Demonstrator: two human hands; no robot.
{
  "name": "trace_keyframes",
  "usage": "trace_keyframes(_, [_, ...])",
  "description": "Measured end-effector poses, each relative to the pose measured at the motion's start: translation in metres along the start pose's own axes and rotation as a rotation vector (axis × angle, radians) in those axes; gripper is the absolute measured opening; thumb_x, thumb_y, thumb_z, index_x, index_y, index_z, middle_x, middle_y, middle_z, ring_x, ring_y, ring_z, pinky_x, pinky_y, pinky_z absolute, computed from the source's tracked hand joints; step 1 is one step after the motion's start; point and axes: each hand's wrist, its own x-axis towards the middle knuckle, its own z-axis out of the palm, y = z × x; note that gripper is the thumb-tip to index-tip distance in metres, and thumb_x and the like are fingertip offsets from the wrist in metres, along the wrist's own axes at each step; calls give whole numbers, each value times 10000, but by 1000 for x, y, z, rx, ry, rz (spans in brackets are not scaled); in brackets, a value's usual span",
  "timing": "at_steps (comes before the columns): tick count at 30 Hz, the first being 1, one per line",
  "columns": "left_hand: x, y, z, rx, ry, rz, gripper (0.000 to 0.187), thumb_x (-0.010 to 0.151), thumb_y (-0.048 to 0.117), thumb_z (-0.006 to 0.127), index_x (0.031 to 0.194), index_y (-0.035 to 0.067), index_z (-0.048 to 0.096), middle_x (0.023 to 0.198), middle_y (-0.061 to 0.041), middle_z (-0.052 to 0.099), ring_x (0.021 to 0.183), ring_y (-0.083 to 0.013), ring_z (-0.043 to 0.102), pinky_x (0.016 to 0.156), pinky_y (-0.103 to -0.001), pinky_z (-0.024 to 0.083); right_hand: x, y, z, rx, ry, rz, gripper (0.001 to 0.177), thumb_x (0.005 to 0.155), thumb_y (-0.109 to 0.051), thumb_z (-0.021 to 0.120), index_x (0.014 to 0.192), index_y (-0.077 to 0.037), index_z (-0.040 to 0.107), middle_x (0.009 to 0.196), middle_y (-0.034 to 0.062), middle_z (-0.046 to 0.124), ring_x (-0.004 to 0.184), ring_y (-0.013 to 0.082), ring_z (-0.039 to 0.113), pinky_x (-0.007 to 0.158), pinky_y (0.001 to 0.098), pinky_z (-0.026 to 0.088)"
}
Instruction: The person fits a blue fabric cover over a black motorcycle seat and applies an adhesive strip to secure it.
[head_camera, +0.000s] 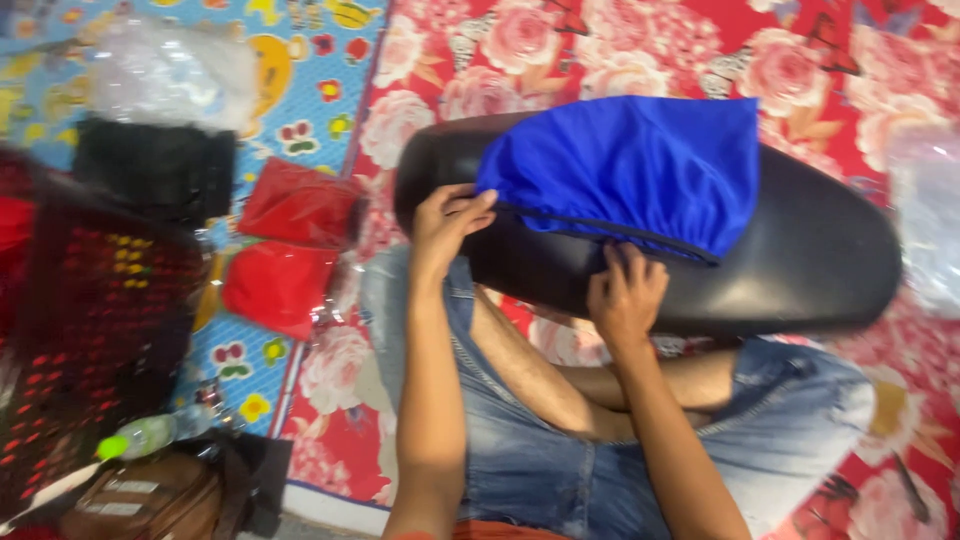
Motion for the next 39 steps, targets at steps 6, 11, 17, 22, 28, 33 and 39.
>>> trace_keyframes(6, [-35,15,27,29,60,-125,737,816,315,917,1194,-211,567,989,-391,682,913,-435,756,843,-473,646,-6,1,4,5,-6,58,366,711,-14,636,1048,-95,756,1088,114,669,754,323,538,660,417,413])
trace_keyframes(11, [-47,-2,38,51,-1,-194,523,858,240,868,1108,-175,671,972,-394,701,902,-438,756,836,-477,639,-12,3,7,9,-30,97,382,713,-23,634,1070,-103,747,1091,104,662,752,311,536,655,411,420])
trace_keyframes(17, [-47,-31,46,-10,-22,-154,425,840,55,852,1142,-165,649,1012,-350,718,885,-395,763,838,-484,649,-12,5,9,33,-37,111,387,719,-38,633,1080,-113,750,1091,90,653,746,297,528,649,403,415])
trace_keyframes(22, [-47,-32,59,9,90,-95,418,798,129,917,1035,-123,682,903,-296,739,763,-343,778,731,-437,685,-13,6,11,31,-39,111,392,721,-38,642,1092,-109,748,1096,95,658,751,300,533,647,404,413])
trace_keyframes(28, [-48,-28,87,327,340,29,368,734,193,926,866,-76,711,684,-195,737,509,-257,731,462,-338,655,-14,6,11,26,-35,110,388,718,-30,633,1081,-110,745,1088,96,659,746,303,536,639,401,419])
trace_keyframes(33, [-29,-48,82,602,483,94,298,705,263,909,723,39,714,539,-84,697,392,-173,662,361,-274,589,-11,5,9,22,-43,104,399,722,-30,634,1099,-111,742,1095,100,659,754,307,538,643,405,421])
trace_keyframes(39, [-33,-40,86,587,496,43,255,712,256,889,719,60,727,532,-71,702,407,-164,676,370,-252,581,-9,4,7,20,-42,96,416,722,-21,630,1113,-108,741,1093,102,657,752,311,531,643,408,417])
